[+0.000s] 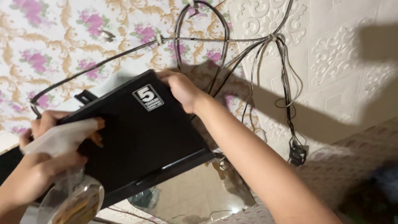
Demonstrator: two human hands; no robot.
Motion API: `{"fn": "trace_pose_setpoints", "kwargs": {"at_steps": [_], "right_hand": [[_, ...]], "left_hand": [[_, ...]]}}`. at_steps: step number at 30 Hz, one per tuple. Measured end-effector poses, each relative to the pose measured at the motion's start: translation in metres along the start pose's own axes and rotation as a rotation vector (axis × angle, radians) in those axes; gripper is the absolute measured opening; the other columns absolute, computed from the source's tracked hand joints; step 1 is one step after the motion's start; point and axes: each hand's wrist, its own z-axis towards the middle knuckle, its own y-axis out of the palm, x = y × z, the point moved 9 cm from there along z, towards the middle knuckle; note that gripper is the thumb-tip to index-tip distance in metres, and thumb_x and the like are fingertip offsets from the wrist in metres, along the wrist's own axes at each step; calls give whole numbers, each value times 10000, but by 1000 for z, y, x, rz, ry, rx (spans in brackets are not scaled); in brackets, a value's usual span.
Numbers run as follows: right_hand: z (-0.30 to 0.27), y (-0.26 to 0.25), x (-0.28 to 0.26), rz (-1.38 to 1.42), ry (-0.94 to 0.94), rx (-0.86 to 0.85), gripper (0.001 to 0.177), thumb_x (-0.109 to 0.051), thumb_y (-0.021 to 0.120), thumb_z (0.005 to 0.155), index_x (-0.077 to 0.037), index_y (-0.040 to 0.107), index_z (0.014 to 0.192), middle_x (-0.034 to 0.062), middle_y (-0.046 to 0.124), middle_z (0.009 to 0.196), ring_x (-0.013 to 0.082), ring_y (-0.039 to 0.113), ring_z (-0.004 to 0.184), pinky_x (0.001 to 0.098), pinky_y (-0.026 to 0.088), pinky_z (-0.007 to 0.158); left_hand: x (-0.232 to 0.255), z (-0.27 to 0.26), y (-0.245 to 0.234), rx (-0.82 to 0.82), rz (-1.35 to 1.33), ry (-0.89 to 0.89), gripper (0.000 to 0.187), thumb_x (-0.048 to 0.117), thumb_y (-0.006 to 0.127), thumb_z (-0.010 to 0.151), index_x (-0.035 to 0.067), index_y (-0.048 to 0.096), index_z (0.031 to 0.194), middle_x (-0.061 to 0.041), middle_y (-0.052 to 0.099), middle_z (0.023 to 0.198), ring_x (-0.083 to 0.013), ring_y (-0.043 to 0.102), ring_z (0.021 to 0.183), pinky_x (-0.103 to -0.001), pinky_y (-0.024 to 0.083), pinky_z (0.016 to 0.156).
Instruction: Cleaning a wall-mounted TV screen and the surrounding wall area using a spray bottle and a cloth.
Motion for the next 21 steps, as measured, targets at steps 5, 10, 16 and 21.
{"fn": "trace_pose_setpoints", "kwargs": {"at_steps": [5,10,16,21], "right_hand": [[15,-31,-17,48,86,-189,340,2,462,954,54,694,1197,201,713,1073,253,671,940,405,556,853],[13,14,-50,-203,-243,-273,293,-67,490,1028,69,660,1223,229,661,1232,317,579,1146,471,451,1024],[7,26,-29,-331,3,-228,442,-255,369,1020,-75,701,1250,165,693,1270,277,640,1206,430,508,1070],[-7,-68,-11,-125,-2,-14,447,-45,422,898,-55,720,1230,157,718,1230,299,682,1168,485,555,1060]], "left_hand": [[16,-2,-1,27,50,66,797,174,715,560,203,708,1356,21,602,1208,-170,444,1211,-365,122,1097],[17,0,0,71,91,84,821,160,714,529,182,701,1349,26,653,1167,-163,482,1199,-337,165,1113],[21,3,3,72,71,162,803,157,706,540,173,691,1343,-1,614,1190,-171,481,1209,-333,173,1110],[8,-5,-3,52,90,167,813,179,730,547,177,694,1359,-19,542,1239,-184,441,1221,-352,145,1088]]}}
